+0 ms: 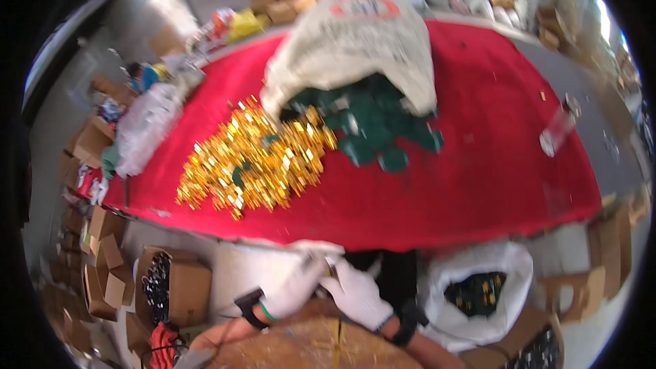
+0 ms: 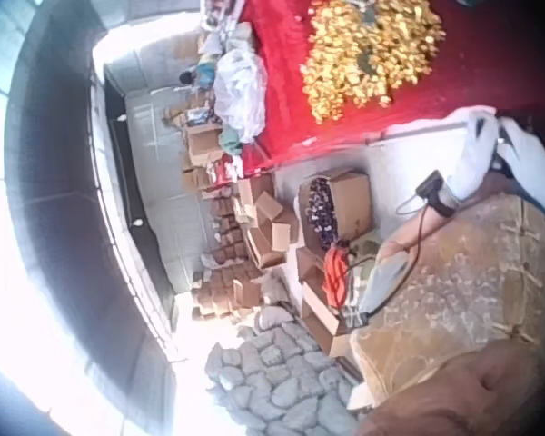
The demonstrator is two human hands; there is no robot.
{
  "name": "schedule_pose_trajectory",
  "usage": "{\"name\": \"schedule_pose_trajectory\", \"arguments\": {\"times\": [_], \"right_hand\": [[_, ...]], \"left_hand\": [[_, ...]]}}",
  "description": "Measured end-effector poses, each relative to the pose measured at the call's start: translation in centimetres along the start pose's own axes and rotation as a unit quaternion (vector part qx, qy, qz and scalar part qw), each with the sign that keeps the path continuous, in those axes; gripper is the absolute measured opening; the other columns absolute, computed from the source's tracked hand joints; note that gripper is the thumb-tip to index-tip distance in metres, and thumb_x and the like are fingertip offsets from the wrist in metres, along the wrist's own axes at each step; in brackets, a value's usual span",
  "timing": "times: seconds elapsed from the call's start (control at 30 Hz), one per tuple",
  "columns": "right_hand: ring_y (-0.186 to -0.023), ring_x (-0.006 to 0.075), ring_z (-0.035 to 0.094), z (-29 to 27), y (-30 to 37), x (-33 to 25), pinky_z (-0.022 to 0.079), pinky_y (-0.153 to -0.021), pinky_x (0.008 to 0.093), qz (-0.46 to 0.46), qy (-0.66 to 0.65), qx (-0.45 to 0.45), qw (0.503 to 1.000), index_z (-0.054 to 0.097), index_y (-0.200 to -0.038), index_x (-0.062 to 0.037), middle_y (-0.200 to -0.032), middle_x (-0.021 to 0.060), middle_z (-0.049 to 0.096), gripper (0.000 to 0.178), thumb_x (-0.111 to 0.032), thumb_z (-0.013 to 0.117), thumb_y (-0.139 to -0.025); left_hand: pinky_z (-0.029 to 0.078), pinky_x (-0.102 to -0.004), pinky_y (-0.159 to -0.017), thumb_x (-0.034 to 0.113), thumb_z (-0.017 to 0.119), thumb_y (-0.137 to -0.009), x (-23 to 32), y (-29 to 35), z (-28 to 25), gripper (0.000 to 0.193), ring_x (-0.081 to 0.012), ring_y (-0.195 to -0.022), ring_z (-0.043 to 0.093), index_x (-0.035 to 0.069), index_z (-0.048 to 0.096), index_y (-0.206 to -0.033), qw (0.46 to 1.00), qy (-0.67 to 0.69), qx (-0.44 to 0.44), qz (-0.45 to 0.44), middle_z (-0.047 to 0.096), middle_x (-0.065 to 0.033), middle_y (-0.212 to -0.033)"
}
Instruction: Manual assembly of small gold-colored components into green plastic housings.
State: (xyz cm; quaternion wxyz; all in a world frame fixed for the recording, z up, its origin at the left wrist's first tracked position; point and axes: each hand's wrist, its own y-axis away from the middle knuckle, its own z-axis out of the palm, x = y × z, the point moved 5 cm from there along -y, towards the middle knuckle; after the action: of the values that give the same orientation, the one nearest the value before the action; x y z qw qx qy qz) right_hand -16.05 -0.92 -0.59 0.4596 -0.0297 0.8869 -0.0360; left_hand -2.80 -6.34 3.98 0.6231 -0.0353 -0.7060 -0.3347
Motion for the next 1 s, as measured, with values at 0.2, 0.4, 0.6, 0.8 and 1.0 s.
{"name": "schedule_pose_trajectory", "arguments": {"times": [0.2,0.4,0.6,0.8,1.0], "right_hand": [[-0.079,0.0323,0.067,-1.9,0.4,-1.4,0.053,-0.066,0.0435,-0.124,0.096,0.036,0.987,0.057,-0.121,-0.0067,-0.094,0.0136,0.058,0.042,-0.029,0.077,-0.091],[-0.073,0.0312,0.068,-0.4,2.0,-1.1,0.053,-0.062,0.0409,-0.101,0.095,0.003,0.990,0.059,-0.119,-0.0067,-0.087,0.0111,0.061,0.036,-0.021,0.076,-0.090],[-0.057,0.0294,0.065,-0.1,2.7,0.4,0.058,-0.057,0.0406,-0.023,-0.089,0.060,0.994,0.063,-0.105,-0.0010,-0.074,0.0105,0.062,0.021,-0.022,0.066,-0.100],[-0.054,0.0125,0.060,0.3,2.5,1.2,0.060,-0.049,0.0320,0.337,-0.529,-0.138,0.766,0.063,-0.097,0.0006,-0.071,0.0012,0.056,0.034,-0.028,0.051,-0.109],[-0.085,0.0389,0.072,-0.7,2.5,-0.1,0.057,-0.069,0.0514,0.046,0.063,-0.061,0.995,0.054,-0.120,-0.0024,-0.102,0.0215,0.063,0.047,-0.041,0.068,-0.098]], "left_hand": [[0.052,-0.0298,-0.071,0.051,0.043,-0.115,-2.0,-1.5,0.3,0.044,-0.0132,-0.091,0.061,0.011,0.056,-0.129,0.975,0.182,-0.090,-0.086,0.062,-0.0041,-0.108],[0.051,-0.0326,-0.083,0.042,0.046,-0.116,-4.4,-1.2,-0.1,0.040,-0.0149,-0.097,0.057,0.006,0.055,-0.129,0.994,-0.033,-0.099,0.037,0.059,-0.0068,-0.112],[0.050,-0.0413,-0.096,0.010,0.067,-0.099,-3.6,-0.4,0.9,0.041,-0.0325,-0.112,0.056,-0.001,0.048,-0.134,0.957,-0.175,-0.113,0.200,0.050,-0.0227,-0.125],[0.050,-0.0349,-0.084,0.015,0.055,-0.108,-3.9,-0.8,1.2,0.023,-0.0171,-0.091,0.054,0.001,0.049,-0.125,0.983,-0.132,-0.067,0.110,0.054,-0.0110,-0.103],[0.048,-0.0411,-0.099,-0.001,0.079,-0.083,-2.2,-0.9,1.3,0.058,-0.0331,-0.107,0.054,-0.001,0.048,-0.132,0.934,-0.197,-0.131,0.267,0.053,-0.0178,-0.118]]}}
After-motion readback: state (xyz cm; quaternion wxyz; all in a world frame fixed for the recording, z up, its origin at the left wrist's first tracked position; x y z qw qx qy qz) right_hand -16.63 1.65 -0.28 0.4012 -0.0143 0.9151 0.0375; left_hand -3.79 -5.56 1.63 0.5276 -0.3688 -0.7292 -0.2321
